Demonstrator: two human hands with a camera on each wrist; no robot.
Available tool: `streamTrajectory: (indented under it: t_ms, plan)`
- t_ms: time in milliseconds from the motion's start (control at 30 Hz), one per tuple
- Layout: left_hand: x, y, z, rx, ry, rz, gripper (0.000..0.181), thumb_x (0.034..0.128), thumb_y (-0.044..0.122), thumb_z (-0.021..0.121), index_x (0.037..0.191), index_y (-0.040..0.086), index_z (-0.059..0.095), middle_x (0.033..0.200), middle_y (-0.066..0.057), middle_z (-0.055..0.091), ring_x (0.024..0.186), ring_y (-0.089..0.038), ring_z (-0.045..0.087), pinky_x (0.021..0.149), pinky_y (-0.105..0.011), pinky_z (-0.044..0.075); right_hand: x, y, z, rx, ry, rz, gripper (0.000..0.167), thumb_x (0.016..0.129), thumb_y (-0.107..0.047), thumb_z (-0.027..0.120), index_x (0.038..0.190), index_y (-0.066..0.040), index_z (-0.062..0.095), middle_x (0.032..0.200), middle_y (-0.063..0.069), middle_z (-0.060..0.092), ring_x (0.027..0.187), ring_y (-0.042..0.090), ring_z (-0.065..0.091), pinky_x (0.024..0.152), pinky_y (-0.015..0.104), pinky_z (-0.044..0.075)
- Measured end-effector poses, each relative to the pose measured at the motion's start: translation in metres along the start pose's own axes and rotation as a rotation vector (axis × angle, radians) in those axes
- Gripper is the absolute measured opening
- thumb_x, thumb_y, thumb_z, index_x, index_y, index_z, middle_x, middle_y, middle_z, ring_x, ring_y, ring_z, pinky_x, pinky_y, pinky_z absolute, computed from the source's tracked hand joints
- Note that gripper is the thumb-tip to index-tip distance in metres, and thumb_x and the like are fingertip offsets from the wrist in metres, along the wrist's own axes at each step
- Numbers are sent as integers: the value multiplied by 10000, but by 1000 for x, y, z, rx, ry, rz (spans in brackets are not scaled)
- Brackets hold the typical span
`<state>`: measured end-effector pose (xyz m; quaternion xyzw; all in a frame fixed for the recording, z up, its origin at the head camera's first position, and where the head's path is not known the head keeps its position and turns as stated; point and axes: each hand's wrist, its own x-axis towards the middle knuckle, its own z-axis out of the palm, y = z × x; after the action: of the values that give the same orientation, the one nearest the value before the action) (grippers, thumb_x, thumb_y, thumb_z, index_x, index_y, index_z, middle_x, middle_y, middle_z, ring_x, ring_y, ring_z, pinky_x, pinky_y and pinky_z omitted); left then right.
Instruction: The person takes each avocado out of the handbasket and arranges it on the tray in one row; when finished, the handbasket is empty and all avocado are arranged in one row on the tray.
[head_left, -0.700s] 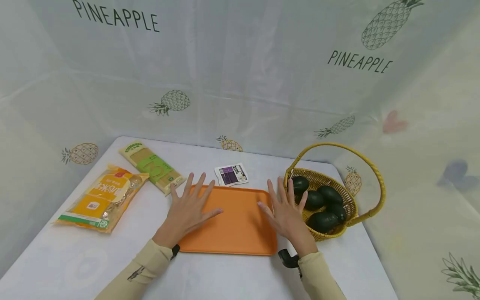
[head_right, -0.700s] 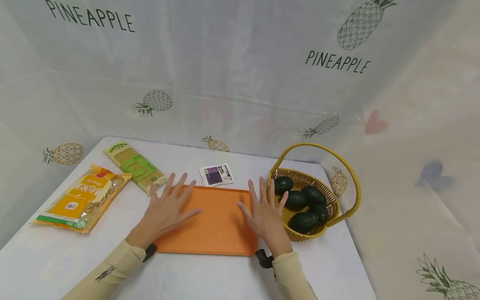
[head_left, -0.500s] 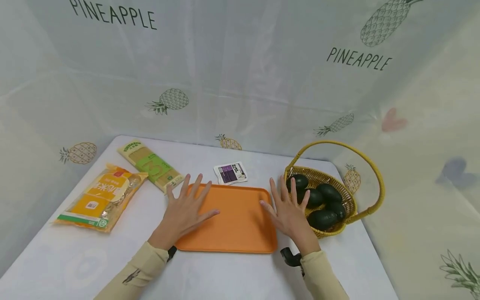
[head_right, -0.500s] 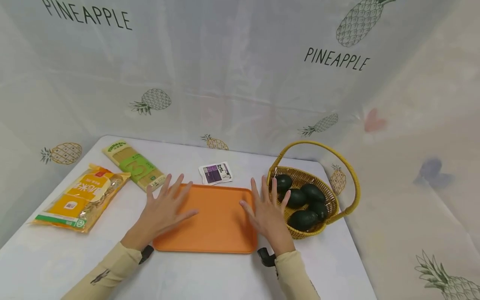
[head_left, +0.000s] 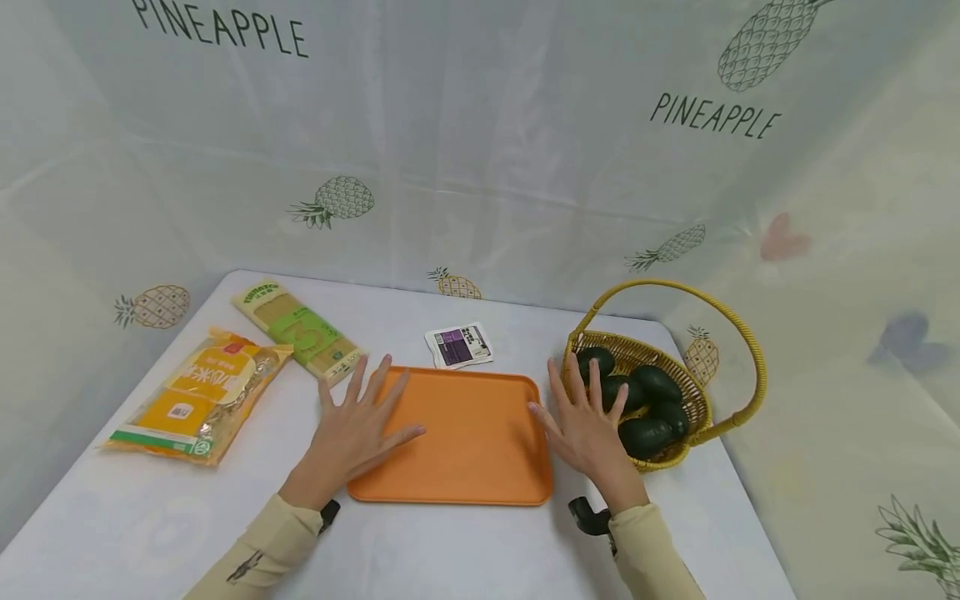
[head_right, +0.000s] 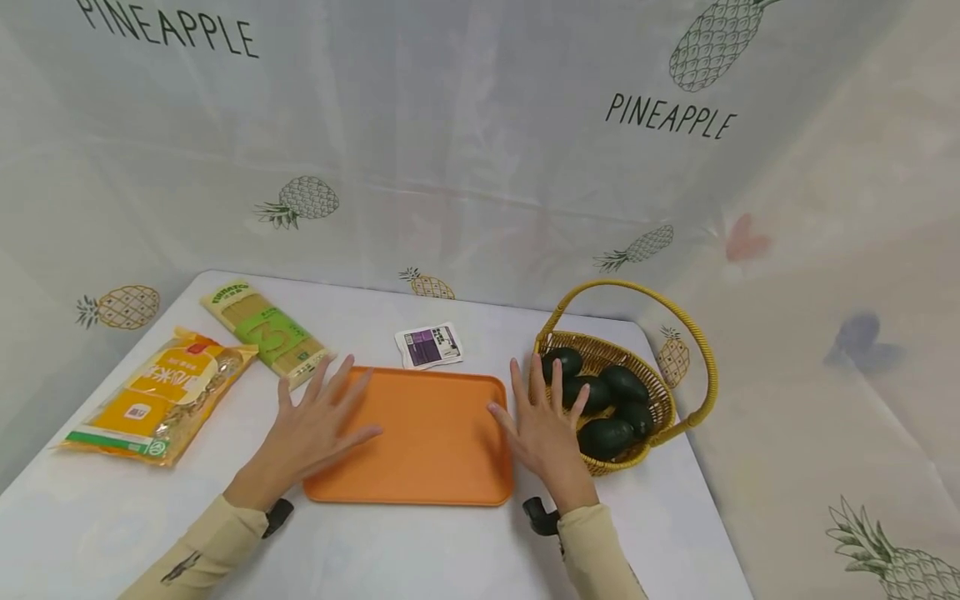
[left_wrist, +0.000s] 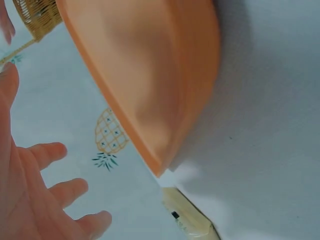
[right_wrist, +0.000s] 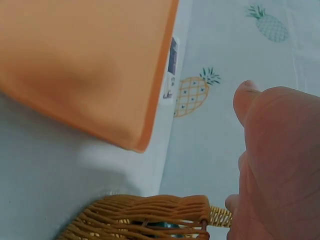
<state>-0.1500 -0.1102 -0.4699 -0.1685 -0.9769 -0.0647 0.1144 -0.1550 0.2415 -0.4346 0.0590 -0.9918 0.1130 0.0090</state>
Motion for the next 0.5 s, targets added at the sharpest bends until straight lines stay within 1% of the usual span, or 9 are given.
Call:
streamTrajectory:
  t_ms: [200, 400, 500]
  plan:
    - [-4, -2, 3, -15, -41, -22, 836, 973, 706, 617, 1627, 204, 479, 1771, -148, 303, 1656, -468, 202, 1131, -920, 237, -2, 5, 0, 1, 2, 8, 837, 1085, -633, 474, 1736, -214, 156, 1826, 163, 24, 1680, 451, -136, 1202, 845, -171]
    - [-8, -3, 4, -12, -50, -24, 824, 979, 690, 623, 1626, 201, 480, 1758, -163, 327, 1642, -479, 240, 1121, -919, 258, -2, 11, -1, -2, -8, 11, 845, 1091, -634, 455, 1739, -246, 73, 1827, 156, -16, 1675, 465, -137, 1197, 843, -185]
    - [-9, -5, 4, -12, -48, -27, 816, 984, 679, 624, 1627, 198, 478, 1756, -169, 330, 1637, -482, 254, 1113, -921, 265, -3, 13, -2, 0, -7, 15, 844, 1094, -631, 450, 1738, -241, 68, 1827, 151, -41, 1673, 482, -119, 1195, 842, -192]
